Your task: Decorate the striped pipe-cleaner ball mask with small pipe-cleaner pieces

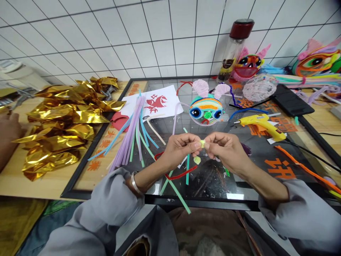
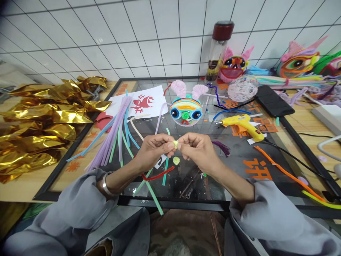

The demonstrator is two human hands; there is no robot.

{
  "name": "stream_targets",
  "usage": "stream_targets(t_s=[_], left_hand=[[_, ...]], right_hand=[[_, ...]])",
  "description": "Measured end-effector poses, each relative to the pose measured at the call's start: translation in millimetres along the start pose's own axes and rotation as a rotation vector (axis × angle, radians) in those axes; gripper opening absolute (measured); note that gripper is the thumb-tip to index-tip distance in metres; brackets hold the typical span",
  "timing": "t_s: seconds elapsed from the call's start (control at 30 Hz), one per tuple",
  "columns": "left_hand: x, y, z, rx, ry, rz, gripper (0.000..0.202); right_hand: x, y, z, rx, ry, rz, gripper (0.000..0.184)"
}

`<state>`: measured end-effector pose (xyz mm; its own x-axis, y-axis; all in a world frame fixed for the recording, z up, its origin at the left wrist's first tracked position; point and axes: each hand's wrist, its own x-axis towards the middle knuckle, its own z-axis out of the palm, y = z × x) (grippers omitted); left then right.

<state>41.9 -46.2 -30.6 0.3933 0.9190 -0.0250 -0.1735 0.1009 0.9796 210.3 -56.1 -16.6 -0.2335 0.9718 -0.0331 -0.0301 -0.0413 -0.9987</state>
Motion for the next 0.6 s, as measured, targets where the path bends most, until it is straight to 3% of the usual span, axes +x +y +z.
stream_targets(t_s=[0.17,0.3,0.43,0.5,0.6], left_hand=[[1.1,-3.2,0.8,-0.064,0.016,-0.03,0.029],[-2.0,5.5,-0.8,0.135,0.001,-0.022,0.023],[-5.2,11.8,-1.0,0.41,0.022,0.122,0.015],[-5.6,11.3,-0.5,0.468,0.019,0.175,0.013],[-4.0,6.0,0.4,0.383,0.001,0.133,0.016]], right_hand=[[5.1,2.9,-4.8,0.09,-0.064,0.105,0.027],[1.2,-1.3,-4.4,-0.182,-0.002,-0.08,0.023],[-2.1,-3.8,-2.7,-0.408,0.015,-0.229,0.016],[-1.3,-2.5,-2.8,-0.36,-0.005,-0.19,0.014],[2.1,0.9,-3.6,-0.132,-0.065,-0.037,0.016]])
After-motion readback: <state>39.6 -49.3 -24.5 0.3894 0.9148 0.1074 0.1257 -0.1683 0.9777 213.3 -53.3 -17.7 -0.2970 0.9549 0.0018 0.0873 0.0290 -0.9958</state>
